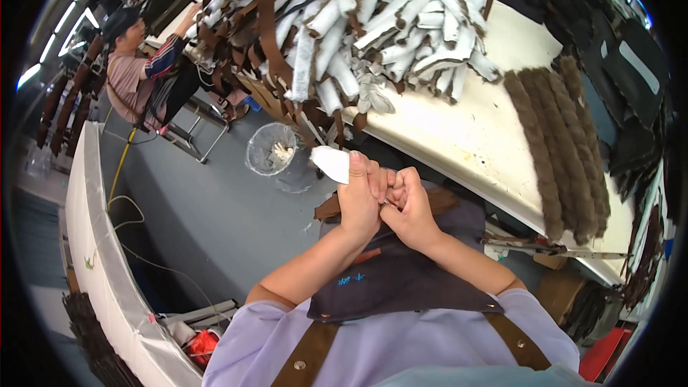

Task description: Removing fur strips from protective plastic tubes and organizing them.

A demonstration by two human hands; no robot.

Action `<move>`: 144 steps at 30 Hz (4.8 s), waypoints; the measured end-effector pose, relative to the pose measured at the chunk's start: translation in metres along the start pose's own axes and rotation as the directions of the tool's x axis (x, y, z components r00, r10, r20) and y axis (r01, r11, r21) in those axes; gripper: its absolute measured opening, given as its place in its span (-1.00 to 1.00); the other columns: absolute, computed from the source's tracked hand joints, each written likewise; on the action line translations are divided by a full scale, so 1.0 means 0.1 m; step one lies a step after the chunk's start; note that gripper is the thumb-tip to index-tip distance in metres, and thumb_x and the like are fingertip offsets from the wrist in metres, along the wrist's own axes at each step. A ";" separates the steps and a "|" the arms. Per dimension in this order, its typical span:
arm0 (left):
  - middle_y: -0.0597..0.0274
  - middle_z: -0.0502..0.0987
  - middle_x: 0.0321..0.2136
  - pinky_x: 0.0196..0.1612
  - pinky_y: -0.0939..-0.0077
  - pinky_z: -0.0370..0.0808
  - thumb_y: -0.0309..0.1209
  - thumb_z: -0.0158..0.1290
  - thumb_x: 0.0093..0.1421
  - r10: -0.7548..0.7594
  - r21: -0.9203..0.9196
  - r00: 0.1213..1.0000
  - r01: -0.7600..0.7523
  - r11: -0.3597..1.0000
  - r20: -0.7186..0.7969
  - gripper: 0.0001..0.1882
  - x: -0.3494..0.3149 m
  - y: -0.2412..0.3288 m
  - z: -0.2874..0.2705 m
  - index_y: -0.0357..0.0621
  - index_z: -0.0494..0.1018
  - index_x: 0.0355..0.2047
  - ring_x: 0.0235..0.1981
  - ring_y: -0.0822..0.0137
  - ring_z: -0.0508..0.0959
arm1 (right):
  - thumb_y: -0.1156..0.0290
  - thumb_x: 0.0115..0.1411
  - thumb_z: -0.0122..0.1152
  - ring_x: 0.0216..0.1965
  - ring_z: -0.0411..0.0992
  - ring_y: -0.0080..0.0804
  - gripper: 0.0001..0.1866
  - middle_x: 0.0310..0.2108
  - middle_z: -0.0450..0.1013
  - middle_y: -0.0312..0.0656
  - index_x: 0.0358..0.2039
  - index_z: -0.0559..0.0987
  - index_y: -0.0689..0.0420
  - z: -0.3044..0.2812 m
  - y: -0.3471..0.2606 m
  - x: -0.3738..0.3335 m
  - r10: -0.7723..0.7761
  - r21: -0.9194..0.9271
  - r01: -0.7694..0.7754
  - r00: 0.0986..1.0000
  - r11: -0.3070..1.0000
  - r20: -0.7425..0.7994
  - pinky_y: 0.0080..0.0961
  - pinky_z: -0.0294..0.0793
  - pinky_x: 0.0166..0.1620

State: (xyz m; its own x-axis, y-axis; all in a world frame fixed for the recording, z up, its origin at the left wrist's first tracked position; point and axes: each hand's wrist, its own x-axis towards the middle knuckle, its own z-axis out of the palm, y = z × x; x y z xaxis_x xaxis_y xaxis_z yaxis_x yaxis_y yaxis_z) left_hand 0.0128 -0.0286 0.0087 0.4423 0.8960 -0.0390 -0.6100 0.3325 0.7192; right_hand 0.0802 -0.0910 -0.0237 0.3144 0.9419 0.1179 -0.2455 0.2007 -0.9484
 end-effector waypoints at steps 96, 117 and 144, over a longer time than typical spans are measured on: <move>0.26 0.24 -0.74 -0.55 0.45 0.23 -0.26 -0.13 0.24 -0.529 0.849 0.723 -0.149 0.508 0.444 -0.63 -0.85 0.62 -0.09 -0.20 0.25 -0.66 -0.68 0.38 0.26 | 0.34 0.23 -0.26 -0.76 0.07 -0.54 -0.75 -0.71 0.14 -0.38 -0.57 0.30 0.05 -3.81 -0.55 1.85 0.076 0.312 0.058 0.914 0.948 -0.399 -0.56 0.12 -0.68; -0.12 0.43 -0.46 -0.29 0.22 0.39 -0.60 -0.09 -0.07 -0.299 0.853 0.807 -0.520 0.045 0.508 -0.82 -0.32 0.15 -0.46 -0.27 0.41 -0.40 -0.33 -0.14 0.45 | 0.27 0.20 0.06 -0.70 0.21 -0.58 -0.72 -0.72 0.21 -0.39 -0.58 0.31 0.13 -1.51 -0.85 0.40 0.206 0.761 0.316 0.840 0.567 -0.502 -0.61 0.29 -0.59; 0.43 0.13 -0.72 -0.61 0.65 0.14 -0.20 -0.21 0.29 -0.635 0.684 0.755 0.376 0.625 0.165 -0.62 -0.96 0.35 -0.35 -0.12 0.15 -0.61 -0.70 0.58 0.14 | 0.47 0.19 -0.17 -0.77 -0.02 -0.48 -0.81 -0.71 0.14 -0.32 -0.55 0.38 0.12 -1.55 -0.23 1.21 0.442 0.559 0.109 0.498 0.822 -0.746 -0.51 0.11 -0.65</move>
State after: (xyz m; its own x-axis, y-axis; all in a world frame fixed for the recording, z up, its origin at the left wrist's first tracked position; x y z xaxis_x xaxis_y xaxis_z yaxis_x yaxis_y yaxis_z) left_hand -0.0743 -0.0931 0.0134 0.8298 0.4167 -0.3713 0.2345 0.3434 0.9094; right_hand 0.2655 -0.0236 -0.0334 0.7324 0.3570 -0.5798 -0.6803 0.4184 -0.6018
